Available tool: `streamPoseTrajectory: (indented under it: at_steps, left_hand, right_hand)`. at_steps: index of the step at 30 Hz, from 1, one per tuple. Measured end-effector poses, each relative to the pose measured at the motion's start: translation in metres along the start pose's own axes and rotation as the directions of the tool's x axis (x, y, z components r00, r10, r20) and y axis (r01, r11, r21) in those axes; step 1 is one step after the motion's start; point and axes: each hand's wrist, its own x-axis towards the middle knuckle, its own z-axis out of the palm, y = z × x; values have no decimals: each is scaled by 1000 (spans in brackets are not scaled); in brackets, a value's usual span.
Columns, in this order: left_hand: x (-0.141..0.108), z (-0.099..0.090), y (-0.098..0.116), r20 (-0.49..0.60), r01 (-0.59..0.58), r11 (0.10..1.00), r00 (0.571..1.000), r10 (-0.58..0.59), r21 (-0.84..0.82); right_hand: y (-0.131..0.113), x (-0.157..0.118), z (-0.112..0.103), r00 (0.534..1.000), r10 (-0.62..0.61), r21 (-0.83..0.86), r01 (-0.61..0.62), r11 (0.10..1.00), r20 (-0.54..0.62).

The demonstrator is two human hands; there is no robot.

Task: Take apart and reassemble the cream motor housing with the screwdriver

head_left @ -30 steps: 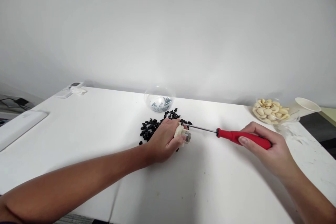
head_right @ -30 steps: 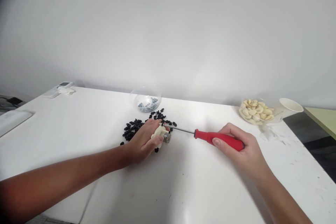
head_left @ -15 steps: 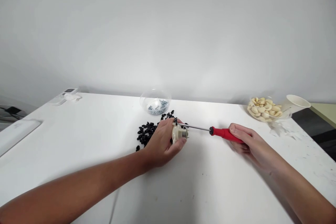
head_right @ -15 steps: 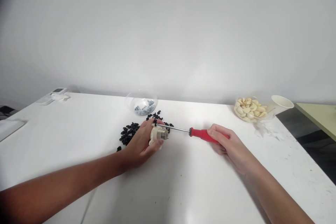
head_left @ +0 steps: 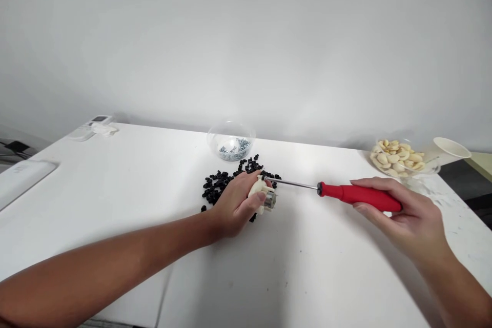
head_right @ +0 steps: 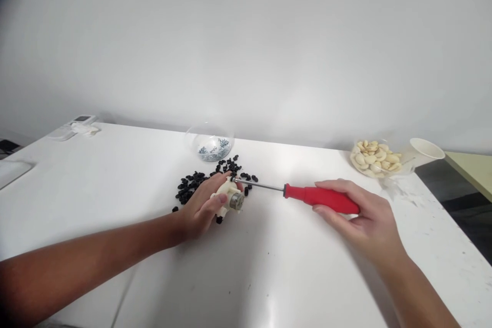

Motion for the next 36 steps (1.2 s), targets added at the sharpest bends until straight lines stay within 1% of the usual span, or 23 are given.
streamPoseTrajectory:
  at_steps: [1, 3, 7, 12, 14, 17, 18, 19, 20, 21, 23, 24, 25, 27, 28, 30, 32, 34, 36]
  left_hand:
    - [0, 0, 0, 3, 11, 1000, 1000, -11, -15]
    - [1, 0, 0, 0, 29, 999, 1000, -29, -34]
    - [1, 1, 2, 17, 0, 999, 1000, 0, -49]
    - [-1, 0, 1, -7, -42, 999, 999, 42, 30]
    - [0, 0, 1, -11, -30, 997, 999, 31, 78]
    - [3, 1, 4, -26, 6, 990, 1000, -2, 140]
    - [4, 1, 5, -36, 9, 989, 999, -4, 149]
    - [4, 1, 6, -43, 7, 989, 999, -1, 148]
    - [5, 1, 7, -49, 6, 990, 999, 0, 138]
    - [4, 1, 7, -57, 10, 993, 998, -3, 119]
    - [3, 2, 6, -82, 34, 997, 996, -28, 74]
    - [2, 2, 6, -98, 44, 997, 994, -38, 61]
    - [2, 3, 5, -113, 44, 997, 993, -37, 62]
    - [2, 4, 3, -123, 4, 996, 992, 7, 93]
    - [3, 4, 3, -118, -30, 993, 992, 43, 111]
    - [4, 4, 2, -91, -94, 987, 990, 106, 130]
    - [5, 5, 2, -63, -124, 983, 989, 133, 137]
    - [5, 5, 3, -41, -121, 983, 991, 128, 138]
    - [4, 4, 3, -16, -113, 986, 993, 116, 126]
  right_hand:
    - [-1, -2, -1, 1000, -10, -15, 10, 1000, -3]
    - [-1, -5, -3, 1000, 18, -33, -18, 999, 8]
    - [-3, -4, -3, 986, 154, 13, -155, 988, 58]
    - [-10, 5, 3, 933, 316, 157, -342, 926, 171]
    - [-12, 9, 7, 893, 376, 211, -429, 878, 247]
    - [-11, 14, 12, 787, 479, 243, -589, 770, 388]
    - [-8, 16, 13, 758, 492, 249, -623, 742, 429]
    - [-5, 17, 14, 745, 489, 266, -637, 724, 454]
    - [0, 18, 13, 753, 474, 300, -632, 715, 457]
    - [4, 19, 13, 776, 454, 347, -612, 711, 438]
    - [12, 20, 12, 835, 437, 432, -548, 716, 336]
    - [15, 20, 12, 857, 443, 437, -515, 737, 264]
    - [17, 20, 14, 872, 451, 409, -488, 771, 190]
    - [18, 19, 20, 890, 450, 294, -449, 844, 68]
    - [18, 18, 24, 898, 438, 246, -432, 868, 31]
    - [20, 16, 35, 917, 399, 225, -390, 893, 8]
    - [24, 15, 44, 947, 321, 208, -319, 925, 24]
    - [27, 15, 50, 982, 186, 75, -187, 979, 19]
    - [22, 13, 53, 999, 40, -87, -43, 995, -36]
